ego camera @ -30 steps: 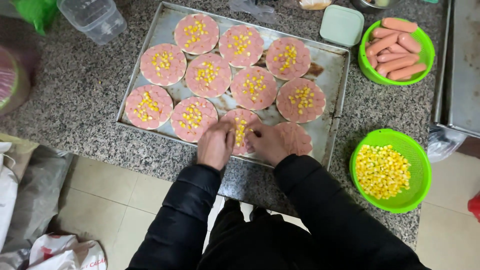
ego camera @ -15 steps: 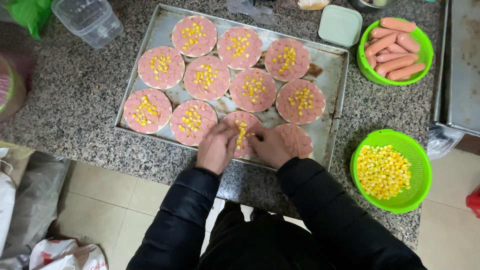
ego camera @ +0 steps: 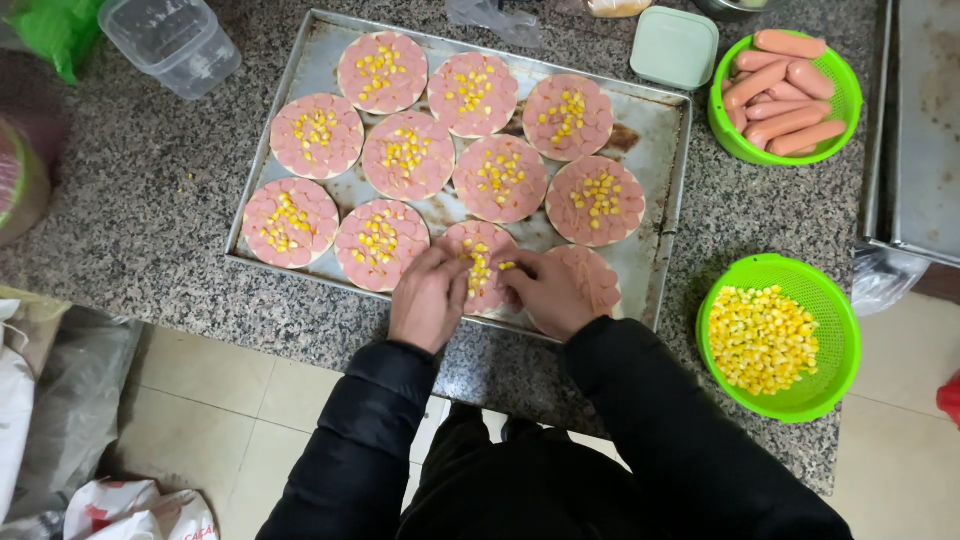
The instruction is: The person places corn kernels by hand onto round slices of ham arranged on a metal baking tray. The person repeatedly reaches into a green colander to grab corn and distributes it over the ham slices.
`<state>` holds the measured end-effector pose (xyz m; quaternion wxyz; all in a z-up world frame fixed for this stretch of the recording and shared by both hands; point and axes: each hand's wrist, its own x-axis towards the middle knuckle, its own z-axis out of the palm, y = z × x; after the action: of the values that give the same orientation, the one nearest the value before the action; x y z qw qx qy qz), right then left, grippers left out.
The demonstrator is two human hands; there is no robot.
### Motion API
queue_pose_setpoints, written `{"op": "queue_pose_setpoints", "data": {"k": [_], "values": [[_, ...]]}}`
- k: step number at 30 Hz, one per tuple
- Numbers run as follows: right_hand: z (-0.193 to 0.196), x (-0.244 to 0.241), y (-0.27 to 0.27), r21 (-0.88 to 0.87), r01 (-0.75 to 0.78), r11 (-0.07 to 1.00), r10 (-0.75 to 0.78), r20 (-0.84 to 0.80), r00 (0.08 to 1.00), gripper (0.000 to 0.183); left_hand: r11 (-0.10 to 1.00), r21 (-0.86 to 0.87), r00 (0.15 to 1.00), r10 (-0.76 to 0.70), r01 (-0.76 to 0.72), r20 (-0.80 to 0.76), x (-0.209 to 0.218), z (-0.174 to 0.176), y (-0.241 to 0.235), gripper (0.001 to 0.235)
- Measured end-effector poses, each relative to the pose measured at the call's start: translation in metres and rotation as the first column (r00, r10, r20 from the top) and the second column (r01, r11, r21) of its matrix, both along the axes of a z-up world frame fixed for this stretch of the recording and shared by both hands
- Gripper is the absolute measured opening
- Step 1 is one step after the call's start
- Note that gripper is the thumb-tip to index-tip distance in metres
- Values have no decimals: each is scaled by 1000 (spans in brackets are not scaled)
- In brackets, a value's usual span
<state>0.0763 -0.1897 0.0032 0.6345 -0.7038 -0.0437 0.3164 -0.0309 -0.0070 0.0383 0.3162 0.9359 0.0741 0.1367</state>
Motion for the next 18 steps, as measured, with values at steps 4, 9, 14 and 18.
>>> {"op": "queue_pose_setpoints", "data": {"k": [4, 9, 14, 18], "values": [[-16, -9, -23, 77, 32, 997, -20, -149, 989, 12, 995, -99, 998, -3, 9, 66, 6, 10, -38, 20], [27, -15, -78, 3, 322, 947, -277, -504, 818, 21, 987, -4, 962, -153, 158, 228, 17, 19, -119, 23], [66, -7, -166, 3, 391, 920, -365, -351, 862, 24, 858, -418, 954, -273, 300, 123, 34, 122, -154, 26], [52, 23, -269, -23, 341, 940, -341, -128, 931, 38, 813, -506, 935, -353, 287, -37, 47, 24, -203, 46]]}}
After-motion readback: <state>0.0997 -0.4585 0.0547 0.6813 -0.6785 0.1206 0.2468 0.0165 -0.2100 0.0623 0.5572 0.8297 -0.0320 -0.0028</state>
